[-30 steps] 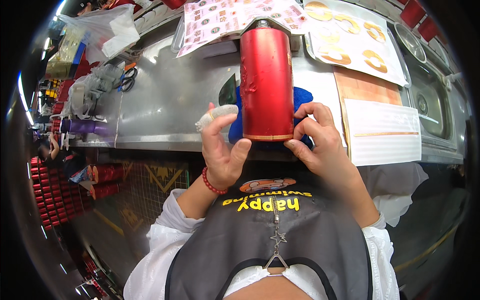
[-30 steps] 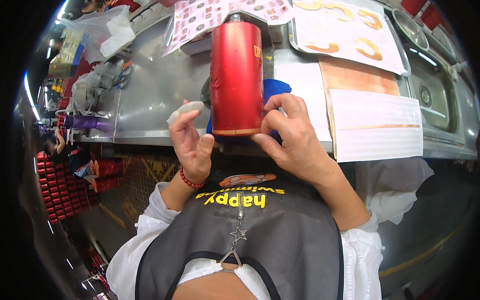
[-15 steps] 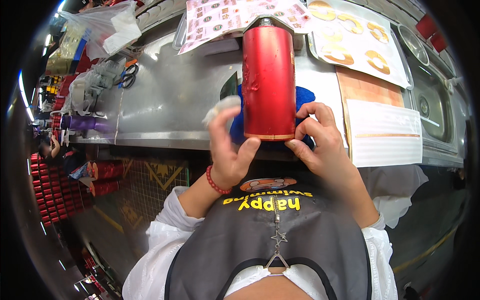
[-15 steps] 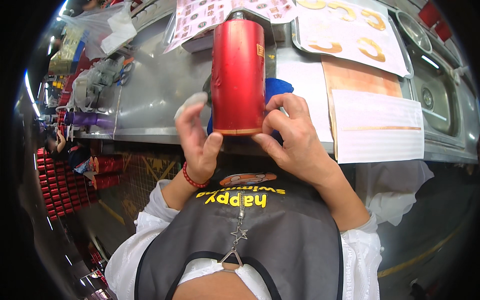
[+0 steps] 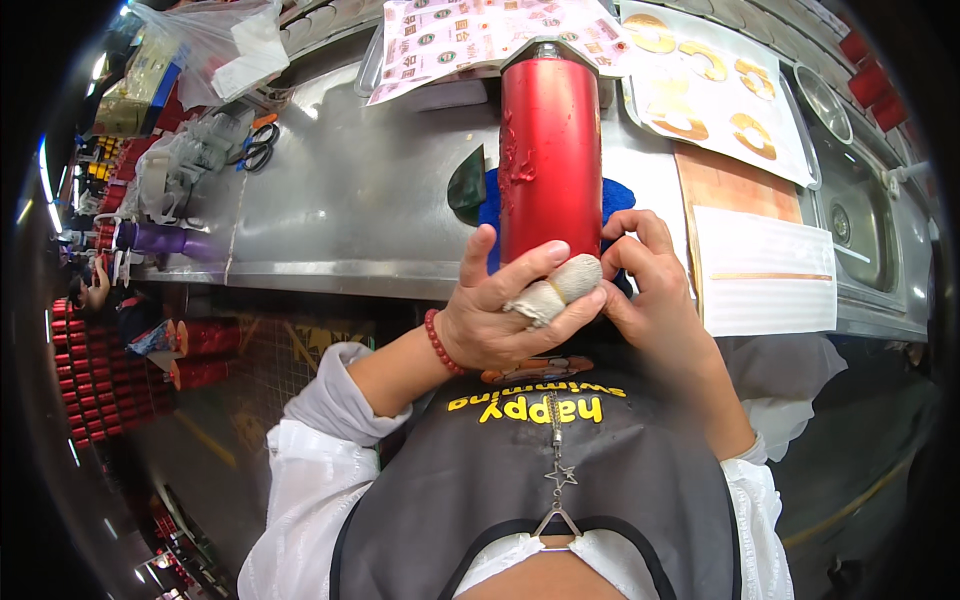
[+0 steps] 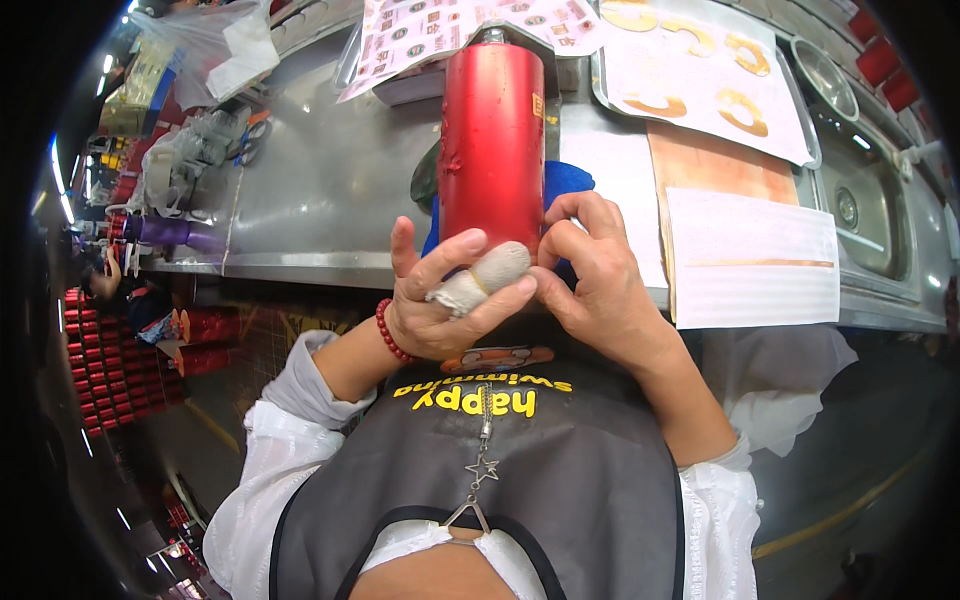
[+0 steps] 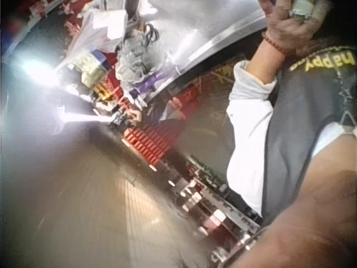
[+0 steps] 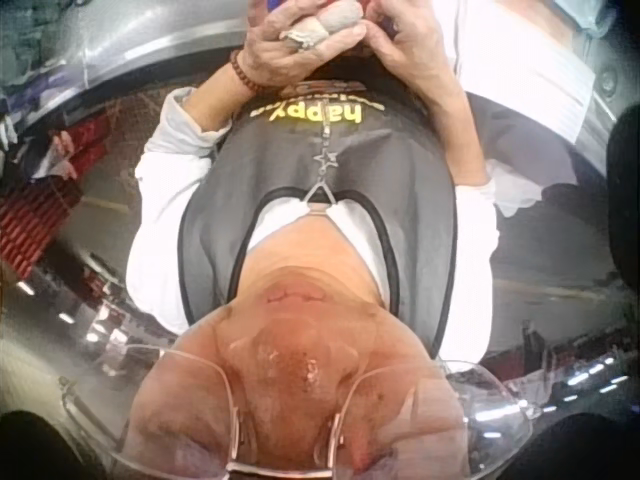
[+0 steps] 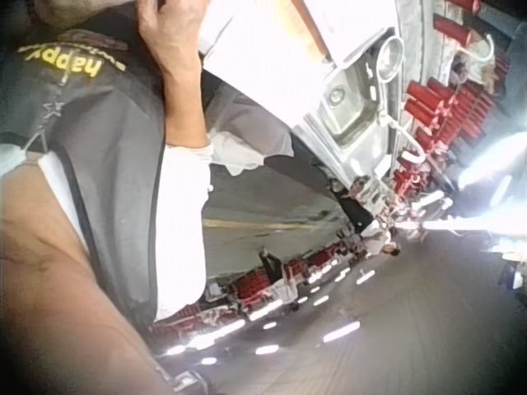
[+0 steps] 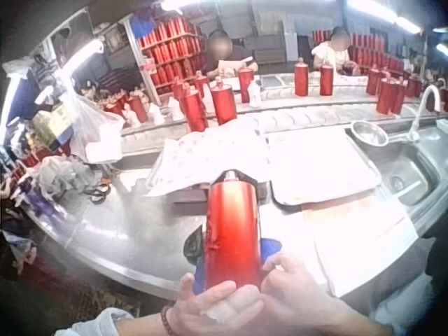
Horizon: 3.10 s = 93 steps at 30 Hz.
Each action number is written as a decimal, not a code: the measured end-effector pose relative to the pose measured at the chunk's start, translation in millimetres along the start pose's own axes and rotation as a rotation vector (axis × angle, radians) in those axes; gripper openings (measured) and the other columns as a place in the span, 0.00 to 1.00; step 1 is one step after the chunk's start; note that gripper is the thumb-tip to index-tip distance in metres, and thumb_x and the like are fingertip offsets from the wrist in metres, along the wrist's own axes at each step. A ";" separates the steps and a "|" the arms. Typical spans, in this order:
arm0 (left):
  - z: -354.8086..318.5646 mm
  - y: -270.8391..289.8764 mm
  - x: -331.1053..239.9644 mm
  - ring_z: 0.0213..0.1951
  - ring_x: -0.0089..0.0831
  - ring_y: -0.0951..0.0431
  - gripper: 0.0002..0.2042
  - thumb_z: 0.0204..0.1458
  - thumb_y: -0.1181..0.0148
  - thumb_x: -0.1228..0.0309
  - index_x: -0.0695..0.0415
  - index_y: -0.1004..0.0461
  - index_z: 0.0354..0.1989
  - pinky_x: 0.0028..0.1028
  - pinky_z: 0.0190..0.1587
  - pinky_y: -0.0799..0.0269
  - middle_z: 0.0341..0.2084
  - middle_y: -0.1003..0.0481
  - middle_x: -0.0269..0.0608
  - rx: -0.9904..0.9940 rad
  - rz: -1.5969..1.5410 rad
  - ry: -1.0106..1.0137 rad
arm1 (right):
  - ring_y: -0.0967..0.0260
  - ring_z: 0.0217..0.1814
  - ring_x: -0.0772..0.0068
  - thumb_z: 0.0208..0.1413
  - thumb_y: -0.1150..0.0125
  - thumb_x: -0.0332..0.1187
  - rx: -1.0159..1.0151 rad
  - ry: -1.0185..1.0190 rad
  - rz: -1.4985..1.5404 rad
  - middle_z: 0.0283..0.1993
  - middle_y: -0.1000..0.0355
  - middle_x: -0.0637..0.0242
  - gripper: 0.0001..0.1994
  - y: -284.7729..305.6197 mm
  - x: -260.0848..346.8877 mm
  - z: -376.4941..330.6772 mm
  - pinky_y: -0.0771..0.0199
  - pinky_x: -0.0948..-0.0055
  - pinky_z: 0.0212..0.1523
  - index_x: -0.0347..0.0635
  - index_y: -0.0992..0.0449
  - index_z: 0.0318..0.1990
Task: The person applies a red label to a red cylindrical bottle, smooths it, and then applies a gold circular label to the bottle's neck. The person repeats this process for multiple bottles.
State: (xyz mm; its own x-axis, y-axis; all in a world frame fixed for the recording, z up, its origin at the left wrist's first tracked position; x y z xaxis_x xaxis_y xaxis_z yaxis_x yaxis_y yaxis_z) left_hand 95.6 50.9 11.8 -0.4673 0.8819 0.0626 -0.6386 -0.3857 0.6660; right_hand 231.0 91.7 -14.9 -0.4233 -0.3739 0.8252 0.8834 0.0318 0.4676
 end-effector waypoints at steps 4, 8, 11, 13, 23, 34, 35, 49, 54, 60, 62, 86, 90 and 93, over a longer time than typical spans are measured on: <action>-46.2 15.0 25.8 0.63 0.43 0.32 0.16 0.52 0.37 0.78 0.47 0.21 0.49 0.55 0.73 0.59 0.51 0.21 0.45 0.013 -0.153 0.271 | 0.37 0.50 0.53 0.47 0.29 0.26 -0.010 0.045 -0.012 0.45 0.35 0.57 0.11 1.7 3.6 1.9 0.34 0.61 0.51 0.41 0.30 0.28; -45.0 20.7 21.9 0.62 0.41 0.31 0.16 0.49 0.34 0.77 0.47 0.20 0.46 0.56 0.73 0.60 0.48 0.21 0.40 0.047 -0.078 0.245 | 0.37 0.49 0.52 0.47 0.29 0.26 -0.008 0.023 0.010 0.45 0.36 0.57 0.12 -1.0 2.2 1.7 0.35 0.60 0.51 0.41 0.32 0.28; -20.7 20.7 14.1 0.60 0.37 0.30 0.15 0.49 0.33 0.74 0.44 0.19 0.45 0.55 0.74 0.60 0.45 0.20 0.35 0.009 -0.038 0.054 | 0.36 0.52 0.55 0.48 0.31 0.24 0.032 0.047 -0.028 0.48 0.35 0.56 0.10 -2.3 1.2 -0.1 0.32 0.62 0.50 0.40 0.29 0.33; -5.2 16.9 7.6 0.59 0.32 0.29 0.13 0.50 0.33 0.70 0.42 0.19 0.44 0.55 0.74 0.61 0.43 0.20 0.31 0.040 -0.017 -0.065 | 0.33 0.53 0.58 0.49 0.33 0.22 -0.052 0.020 0.003 0.52 0.33 0.56 0.11 8.4 1.4 -1.8 0.30 0.65 0.49 0.39 0.27 0.40; 13.4 -13.0 43.1 0.64 0.56 0.34 0.38 0.43 0.27 0.69 0.57 0.35 0.66 0.57 0.72 0.64 0.63 0.33 0.54 0.165 -0.127 0.390 | 0.25 0.39 0.72 0.61 0.41 0.30 -0.177 -0.276 0.370 0.36 0.24 0.59 0.11 4.8 8.1 1.4 0.25 0.70 0.41 0.35 0.28 0.47; -33.5 -14.5 100.0 0.70 0.50 0.44 0.39 0.63 0.48 0.44 0.67 0.45 0.69 0.46 0.71 0.50 0.68 0.43 0.59 0.170 -0.607 0.644 | 0.33 0.60 0.52 0.52 0.44 0.14 -0.131 0.020 -0.013 0.67 0.38 0.43 0.31 33.2 -9.7 -17.4 0.29 0.60 0.58 0.38 0.35 0.67; -25.7 -20.2 118.2 0.68 0.44 0.40 0.37 0.64 0.49 0.46 0.67 0.43 0.69 0.42 0.69 0.46 0.65 0.39 0.56 0.071 -0.785 0.764 | 0.34 0.59 0.50 0.50 0.40 0.16 -0.106 0.099 -0.063 0.69 0.40 0.43 0.33 26.8 4.1 -14.1 0.31 0.58 0.59 0.39 0.36 0.67; -6.2 -62.3 200.0 0.31 0.24 0.19 0.13 0.56 0.36 0.60 0.58 0.21 0.39 0.29 0.34 0.22 0.32 0.19 0.37 -0.116 -1.708 1.176 | 0.36 0.66 0.43 0.56 0.32 0.27 -0.136 0.465 -0.282 0.68 0.40 0.42 0.35 -7.9 61.3 -26.0 0.31 0.54 0.62 0.38 0.43 0.69; -114.3 160.5 185.7 0.39 0.23 0.19 0.15 0.62 0.42 0.62 0.64 0.24 0.43 0.24 0.45 0.23 0.36 0.20 0.40 -0.656 -1.173 1.099 | 0.34 0.62 0.48 0.64 0.39 0.40 0.085 0.658 -0.251 0.66 0.37 0.44 0.30 -63.5 111.3 5.8 0.26 0.65 0.46 0.39 0.41 0.68; -296.7 396.5 137.0 0.38 0.18 0.22 0.11 0.61 0.37 0.64 0.61 0.23 0.43 0.20 0.44 0.26 0.35 0.21 0.34 -0.989 -0.059 1.229 | 0.34 0.62 0.48 0.66 0.44 0.37 0.221 0.640 -0.166 0.64 0.34 0.44 0.24 -120.8 133.0 24.0 0.27 0.69 0.44 0.34 0.35 0.65; -354.1 433.9 141.0 0.38 0.27 0.21 0.17 0.58 0.36 0.59 0.63 0.22 0.41 0.29 0.45 0.26 0.34 0.21 0.38 -0.842 0.495 1.313 | 0.34 0.64 0.46 0.65 0.45 0.32 0.233 0.630 -0.200 0.64 0.34 0.45 0.22 -130.5 129.3 28.6 0.28 0.63 0.53 0.33 0.34 0.63; -454.8 451.1 243.4 0.49 0.42 0.27 0.23 0.59 0.43 0.48 0.47 0.24 0.56 0.37 0.55 0.32 0.43 0.25 0.45 -0.012 0.748 1.566 | 0.35 0.67 0.47 0.70 0.55 0.30 0.103 0.353 -0.427 0.64 0.33 0.46 0.18 -52.8 67.8 84.3 0.36 0.54 0.66 0.29 0.31 0.61; -459.3 445.9 254.1 0.51 0.43 0.27 0.21 0.59 0.44 0.50 0.46 0.24 0.56 0.36 0.57 0.33 0.44 0.26 0.49 -0.020 0.572 1.616 | 0.37 0.68 0.50 0.71 0.56 0.28 0.093 0.352 -0.441 0.65 0.33 0.48 0.17 -39.7 61.3 91.5 0.35 0.56 0.66 0.28 0.31 0.61; -456.2 444.8 259.4 0.53 0.46 0.25 0.21 0.58 0.43 0.50 0.47 0.24 0.56 0.37 0.56 0.32 0.47 0.27 0.50 0.089 0.634 1.555 | 0.36 0.68 0.50 0.70 0.56 0.28 0.087 0.351 -0.403 0.64 0.33 0.48 0.17 -35.8 58.0 90.3 0.36 0.56 0.67 0.28 0.31 0.61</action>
State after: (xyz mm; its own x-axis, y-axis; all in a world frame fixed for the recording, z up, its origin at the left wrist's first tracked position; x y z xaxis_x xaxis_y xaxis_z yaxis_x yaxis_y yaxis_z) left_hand -588.6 -15.7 -14.8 -0.7724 -0.5033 -0.3875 -0.1169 -0.4870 0.8655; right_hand 156.8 152.5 44.8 -0.6195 -0.6588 0.4268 0.6387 -0.1070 0.7620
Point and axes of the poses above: each hand's wrist, its own z-axis towards the middle knuckle, its own y-axis out of the back of the hand, x = y × z, the point moved 10 cm from there along z, towards the middle knuckle
